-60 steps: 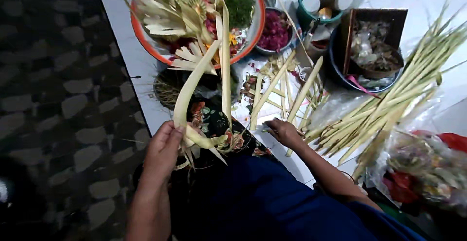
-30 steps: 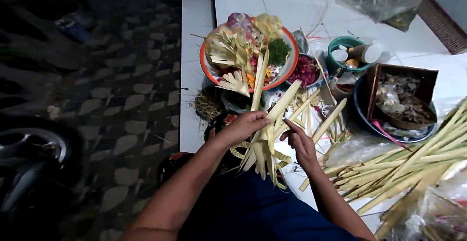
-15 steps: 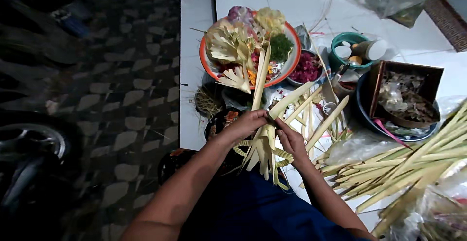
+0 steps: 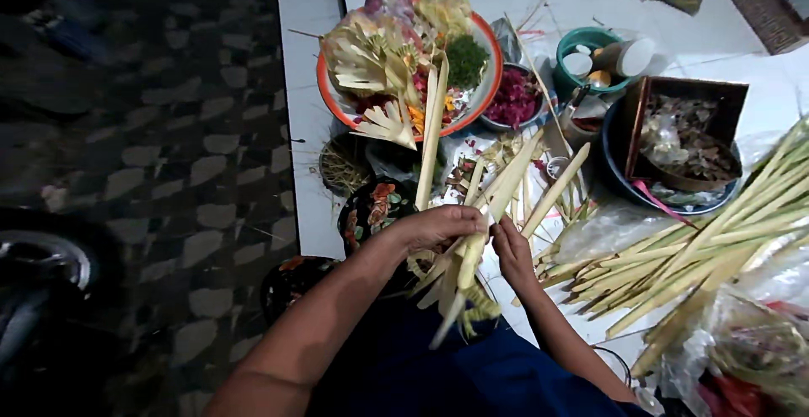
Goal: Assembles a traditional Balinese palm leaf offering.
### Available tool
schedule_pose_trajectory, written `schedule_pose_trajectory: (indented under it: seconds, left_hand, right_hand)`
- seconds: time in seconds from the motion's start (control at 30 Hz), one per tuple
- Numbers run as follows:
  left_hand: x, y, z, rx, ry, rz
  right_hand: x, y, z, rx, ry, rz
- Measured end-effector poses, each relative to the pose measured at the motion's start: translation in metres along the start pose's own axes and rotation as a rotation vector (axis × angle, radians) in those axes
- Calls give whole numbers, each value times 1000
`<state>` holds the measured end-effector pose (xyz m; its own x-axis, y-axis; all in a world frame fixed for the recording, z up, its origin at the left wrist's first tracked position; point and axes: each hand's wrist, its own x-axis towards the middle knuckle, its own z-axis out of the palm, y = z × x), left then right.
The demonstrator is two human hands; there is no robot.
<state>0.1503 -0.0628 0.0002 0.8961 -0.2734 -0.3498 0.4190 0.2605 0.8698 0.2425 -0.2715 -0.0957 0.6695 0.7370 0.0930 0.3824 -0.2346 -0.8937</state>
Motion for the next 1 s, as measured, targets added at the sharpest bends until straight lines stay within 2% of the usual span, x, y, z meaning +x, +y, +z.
schedule_pose_trajectory:
  seconds: [0.03, 0.07, 0.1, 0.17, 0.23, 0.3, 0.4, 0.5, 0.63, 0.77, 0.87, 0.93, 1.0]
  left_hand:
    - [-4, 7, 4, -38, -57, 49]
    - [-9, 17, 6, -46, -46, 111]
    - [-14, 26, 7, -29, 30, 187]
    - [-27, 46, 4, -28, 336, 350]
    - [-38, 64, -9, -141, 682, 509]
    - [-51, 77, -26, -315, 922, 672]
    - [-72, 84, -37, -492, 1036, 903]
    - [-82, 72, -30, -573, 1116, 1031]
    - [-87, 36, -15, -602, 1230, 1069]
    - [-87, -21, 6, -479, 1328, 989]
    - [-92, -69, 21, -393, 1281, 860]
    - [-104, -99, 22, -275, 1223, 761]
    - [-123, -117, 17, -176, 1260, 663]
  right_hand:
    - [-11, 23, -5, -106, -42, 130]
    - [-21, 46, -11, -258, -108, 270]
    - [-31, 66, -17, -421, -189, 404]
    - [-48, 91, -24, -633, -272, 541]
    - [-51, 95, -24, -653, -204, 438]
    - [-35, 76, -16, -582, -143, 258]
    - [5, 29, 8, -287, -162, -16]
    - [48, -25, 41, 39, -267, -239]
    - [89, -105, 75, 547, -419, -178]
    - [110, -149, 106, 897, -306, 91]
    - [114, -146, 119, 893, -274, 216]
    - [111, -133, 116, 783, -366, 230]
    - [108, -115, 107, 639, -518, 226]
